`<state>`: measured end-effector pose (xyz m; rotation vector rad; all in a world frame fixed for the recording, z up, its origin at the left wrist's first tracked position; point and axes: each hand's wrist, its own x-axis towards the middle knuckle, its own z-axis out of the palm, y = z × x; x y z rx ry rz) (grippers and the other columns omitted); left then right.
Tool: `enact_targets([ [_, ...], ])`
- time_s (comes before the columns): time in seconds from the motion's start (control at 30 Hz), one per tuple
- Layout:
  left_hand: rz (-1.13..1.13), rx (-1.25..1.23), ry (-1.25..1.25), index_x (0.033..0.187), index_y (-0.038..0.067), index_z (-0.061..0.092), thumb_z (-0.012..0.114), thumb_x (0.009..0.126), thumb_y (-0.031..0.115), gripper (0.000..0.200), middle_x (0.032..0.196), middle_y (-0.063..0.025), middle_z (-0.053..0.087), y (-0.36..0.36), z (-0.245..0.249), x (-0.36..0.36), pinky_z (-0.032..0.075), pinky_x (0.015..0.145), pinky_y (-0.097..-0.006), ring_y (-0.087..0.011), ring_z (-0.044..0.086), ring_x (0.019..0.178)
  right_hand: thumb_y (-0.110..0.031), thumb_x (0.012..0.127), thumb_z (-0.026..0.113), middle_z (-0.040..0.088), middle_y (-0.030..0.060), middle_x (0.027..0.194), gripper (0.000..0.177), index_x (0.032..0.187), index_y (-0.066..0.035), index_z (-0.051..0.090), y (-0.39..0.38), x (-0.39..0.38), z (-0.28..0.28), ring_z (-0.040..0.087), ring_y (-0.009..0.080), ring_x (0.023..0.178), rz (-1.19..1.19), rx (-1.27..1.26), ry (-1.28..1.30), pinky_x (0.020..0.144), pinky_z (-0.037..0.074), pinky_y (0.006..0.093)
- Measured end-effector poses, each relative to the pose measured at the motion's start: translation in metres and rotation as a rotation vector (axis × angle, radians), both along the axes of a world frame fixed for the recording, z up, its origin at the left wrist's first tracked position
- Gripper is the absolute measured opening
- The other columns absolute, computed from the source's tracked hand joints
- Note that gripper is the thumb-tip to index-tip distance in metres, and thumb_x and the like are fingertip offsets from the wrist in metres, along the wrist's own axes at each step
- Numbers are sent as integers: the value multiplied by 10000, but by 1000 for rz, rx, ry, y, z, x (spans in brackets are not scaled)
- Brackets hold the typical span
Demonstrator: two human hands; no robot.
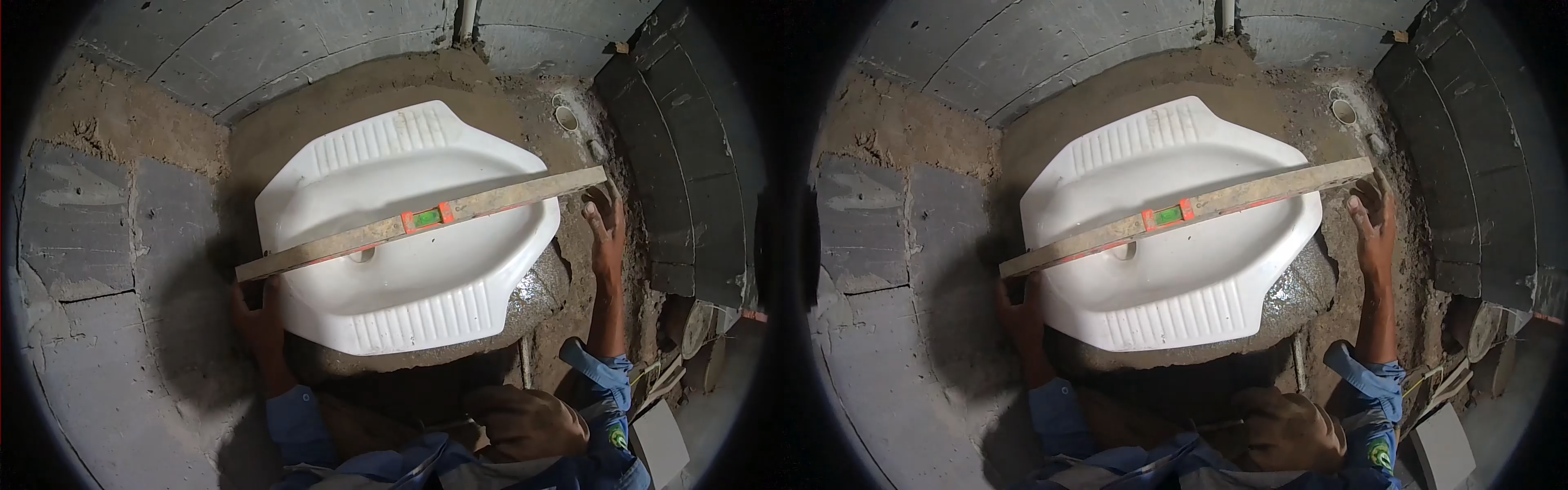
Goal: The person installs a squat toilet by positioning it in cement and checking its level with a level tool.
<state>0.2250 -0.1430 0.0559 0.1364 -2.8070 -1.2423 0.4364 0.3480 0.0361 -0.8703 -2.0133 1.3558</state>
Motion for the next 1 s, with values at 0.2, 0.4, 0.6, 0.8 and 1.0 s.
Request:
enact_targets([
  [0.2,-8,-55,59,1171,-17,629,785,882,230,411,1086,-101,699,1,-3,-4,492,921,-350,-187,641,1005,-281,937,705,466,221,1479,762,1533,5,326,-2,-7,-7,478,316,1352,51,-99,106,1126,398,445],
  [0.4,-1,-15,91,1168,-23,635,785,876,225,412,1083,-113,695,-2,-11,-11,489,917,-351,-198,638,1002,-222,938,706,451,223,1486,746,1526,31,322,-13,-11,-8,476,302,1351,32,-105,46,1126,398,432],
  [0.6,-1,32,91,1166,-20,639,787,872,228,412,1076,-112,691,-3,-14,-12,483,919,-355,-203,631,999,-221,941,706,469,222,1465,743,1526,28,323,-18,-11,-6,492,299,1334,18,-82,43,1119,403,422],
  [0.8,18,-90,147,1163,-7,644,781,878,261,414,1073,-118,681,-4,-17,-10,482,908,-366,-215,623,994,-220,941,704,465,212,1475,732,1534,-13,328,-16,-12,-1,490,304,1334,-23,-35,68,1096,423,427],
  [1.0,11,-167,121,1261,-63,595,795,855,363,621,1172,-201,659,-16,-31,-14,462,985,-406,-292,616,1111,-319,853,770,540,214,1356,726,1454,-54,461,-43,-33,44,501,376,1290,52,853,-40,1118,375,500],
])
